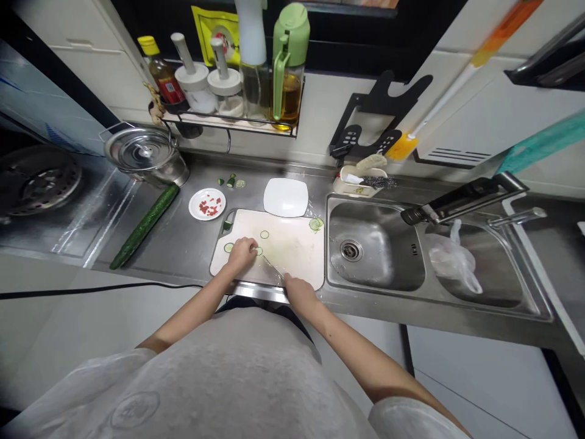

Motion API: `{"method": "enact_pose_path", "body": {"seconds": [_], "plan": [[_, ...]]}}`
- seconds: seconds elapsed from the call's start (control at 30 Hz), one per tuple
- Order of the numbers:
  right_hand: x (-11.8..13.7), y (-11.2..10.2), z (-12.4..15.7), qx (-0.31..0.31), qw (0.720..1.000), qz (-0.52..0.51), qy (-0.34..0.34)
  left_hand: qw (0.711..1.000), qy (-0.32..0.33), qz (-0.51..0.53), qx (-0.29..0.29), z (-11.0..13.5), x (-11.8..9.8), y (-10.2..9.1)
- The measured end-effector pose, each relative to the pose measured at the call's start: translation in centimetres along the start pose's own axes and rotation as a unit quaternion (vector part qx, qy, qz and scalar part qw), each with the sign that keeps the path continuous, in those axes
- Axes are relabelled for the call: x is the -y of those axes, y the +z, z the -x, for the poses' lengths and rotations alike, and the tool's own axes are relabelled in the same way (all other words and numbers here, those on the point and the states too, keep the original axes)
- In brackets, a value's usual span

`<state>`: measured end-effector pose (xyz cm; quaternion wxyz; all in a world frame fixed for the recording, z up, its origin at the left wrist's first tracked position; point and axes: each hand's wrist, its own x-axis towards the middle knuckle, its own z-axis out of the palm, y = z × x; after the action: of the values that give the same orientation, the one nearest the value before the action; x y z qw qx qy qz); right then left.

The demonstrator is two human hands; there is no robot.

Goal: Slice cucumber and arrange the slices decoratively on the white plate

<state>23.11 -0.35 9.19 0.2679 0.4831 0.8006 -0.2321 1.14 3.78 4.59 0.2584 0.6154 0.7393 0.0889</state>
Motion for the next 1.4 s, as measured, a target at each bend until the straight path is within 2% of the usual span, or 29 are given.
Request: {"method": "enact_pose_path", "body": {"seconds": [0.13,0.23,0.37,0.53,0.67,0.87,1.0,1.13,1.27,1.4], "plan": [[-1.0,0.3,0.5,-0.008,1.000,-0.017,0.002,1.000,-0.008,0.013,-0.007,0.5,-0.7,-0.2],[-1.6,0.0,0.7,-0.016,0.999,-0.045,-0.009,0.998,-0.024,0.060,-0.010,1.0,-0.4,-0.7],[-2.3,0.0,0.9,-0.033,0.996,-0.077,0.006,0.988,-0.079,0.129,-0.038,1.7,2.4,-2.2],[-2.5,0.3,1.0,-0.035,0.994,-0.096,0.024,0.977,-0.156,0.123,-0.077,1.9,6.5,-3.3],[-2.4,0.0,0.9,-0.029,0.995,-0.087,0.028,0.974,-0.178,0.112,-0.079,1.8,7.4,-3.2],[-2.6,-0.1,0.8,-0.040,0.995,-0.088,0.031,0.980,-0.172,0.039,-0.090,2.1,6.6,-3.4],[-2.9,0.1,0.6,-0.051,0.992,-0.103,0.044,0.988,-0.104,0.024,-0.112,1.2,4.8,-3.2],[-3.0,-0.1,0.5,-0.061,0.988,-0.122,0.075,0.997,-0.004,0.030,-0.065,-1.2,1.5,-2.0],[-3.1,-0.2,0.7,-0.071,0.984,-0.136,0.089,0.999,0.022,0.001,-0.024,-3.6,-1.1,-0.8],[-3.3,0.2,1.1,-0.076,0.982,-0.143,0.095,0.999,0.038,-0.017,0.005,-4.9,-1.8,-0.6]]}}
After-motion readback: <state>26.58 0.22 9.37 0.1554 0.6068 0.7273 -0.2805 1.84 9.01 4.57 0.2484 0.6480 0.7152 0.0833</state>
